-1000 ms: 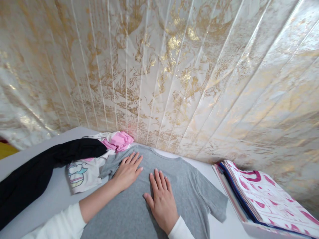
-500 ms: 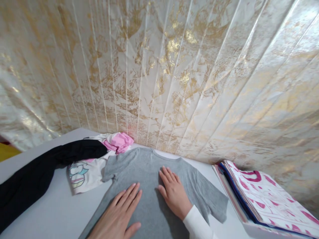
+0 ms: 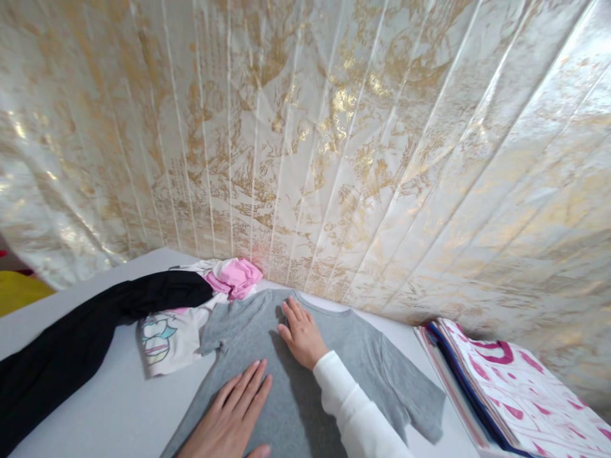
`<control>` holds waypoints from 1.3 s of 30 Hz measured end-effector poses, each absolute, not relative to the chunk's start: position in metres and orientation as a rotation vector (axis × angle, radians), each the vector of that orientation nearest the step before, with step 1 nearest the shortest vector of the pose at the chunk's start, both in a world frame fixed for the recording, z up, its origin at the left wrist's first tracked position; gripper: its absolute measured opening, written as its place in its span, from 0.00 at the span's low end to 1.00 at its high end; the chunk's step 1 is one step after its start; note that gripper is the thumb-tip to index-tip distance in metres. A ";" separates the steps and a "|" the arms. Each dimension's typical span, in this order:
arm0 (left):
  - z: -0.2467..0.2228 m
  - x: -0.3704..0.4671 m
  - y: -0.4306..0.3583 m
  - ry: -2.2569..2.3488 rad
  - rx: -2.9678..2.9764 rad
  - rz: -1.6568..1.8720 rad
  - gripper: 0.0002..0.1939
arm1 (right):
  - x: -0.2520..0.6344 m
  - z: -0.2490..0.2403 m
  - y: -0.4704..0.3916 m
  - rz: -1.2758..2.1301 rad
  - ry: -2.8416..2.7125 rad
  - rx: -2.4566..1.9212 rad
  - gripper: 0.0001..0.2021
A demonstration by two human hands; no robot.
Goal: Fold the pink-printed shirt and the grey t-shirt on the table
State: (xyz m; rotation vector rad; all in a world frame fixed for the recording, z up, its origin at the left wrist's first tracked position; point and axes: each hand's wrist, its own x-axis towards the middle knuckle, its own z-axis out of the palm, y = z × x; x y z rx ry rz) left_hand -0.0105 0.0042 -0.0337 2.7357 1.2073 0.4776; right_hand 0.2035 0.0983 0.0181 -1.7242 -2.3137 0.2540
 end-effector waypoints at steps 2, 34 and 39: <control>-0.030 -0.004 0.017 1.207 2.705 0.473 0.50 | 0.200 0.015 0.071 0.258 -2.298 -1.661 0.27; 0.002 0.065 0.090 1.047 2.772 0.369 0.28 | 0.435 -0.006 0.007 0.284 -1.671 -1.926 0.32; 0.016 0.079 0.034 0.798 2.728 0.337 0.31 | 0.413 -0.032 -0.023 0.263 -1.541 -1.955 0.31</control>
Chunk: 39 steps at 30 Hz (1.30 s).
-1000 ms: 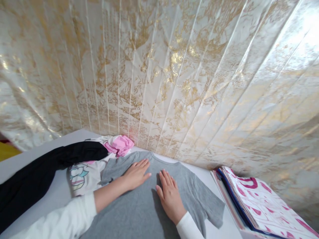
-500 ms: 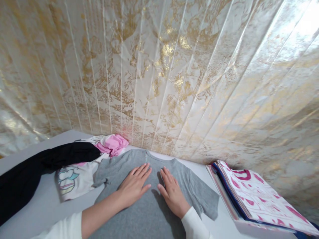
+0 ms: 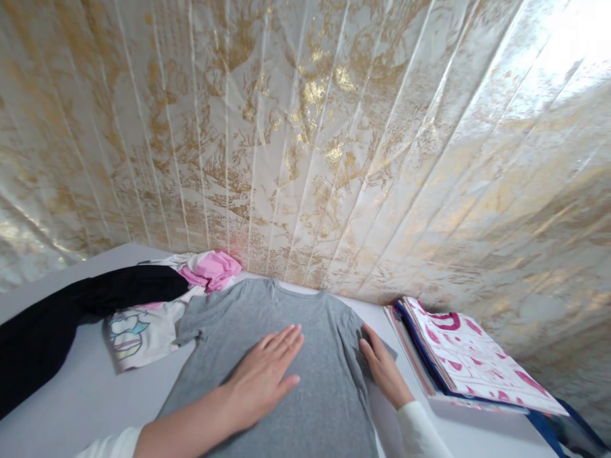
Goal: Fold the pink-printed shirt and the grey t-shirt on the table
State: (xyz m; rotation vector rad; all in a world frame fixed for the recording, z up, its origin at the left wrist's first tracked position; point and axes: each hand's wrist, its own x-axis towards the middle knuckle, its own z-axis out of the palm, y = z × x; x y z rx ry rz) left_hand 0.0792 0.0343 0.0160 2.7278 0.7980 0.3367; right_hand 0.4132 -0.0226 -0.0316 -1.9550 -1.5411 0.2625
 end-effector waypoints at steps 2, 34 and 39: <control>0.018 0.088 0.009 0.635 2.707 0.251 0.34 | 0.414 -0.040 -0.024 0.180 -1.600 -2.029 0.31; 0.010 -0.025 0.010 1.193 2.803 0.333 0.27 | 0.290 -0.016 -0.132 -0.036 -2.045 -2.070 0.33; 0.009 -0.052 -0.032 1.196 2.860 0.405 0.25 | 0.230 -0.005 -0.178 0.038 -2.295 -1.704 0.34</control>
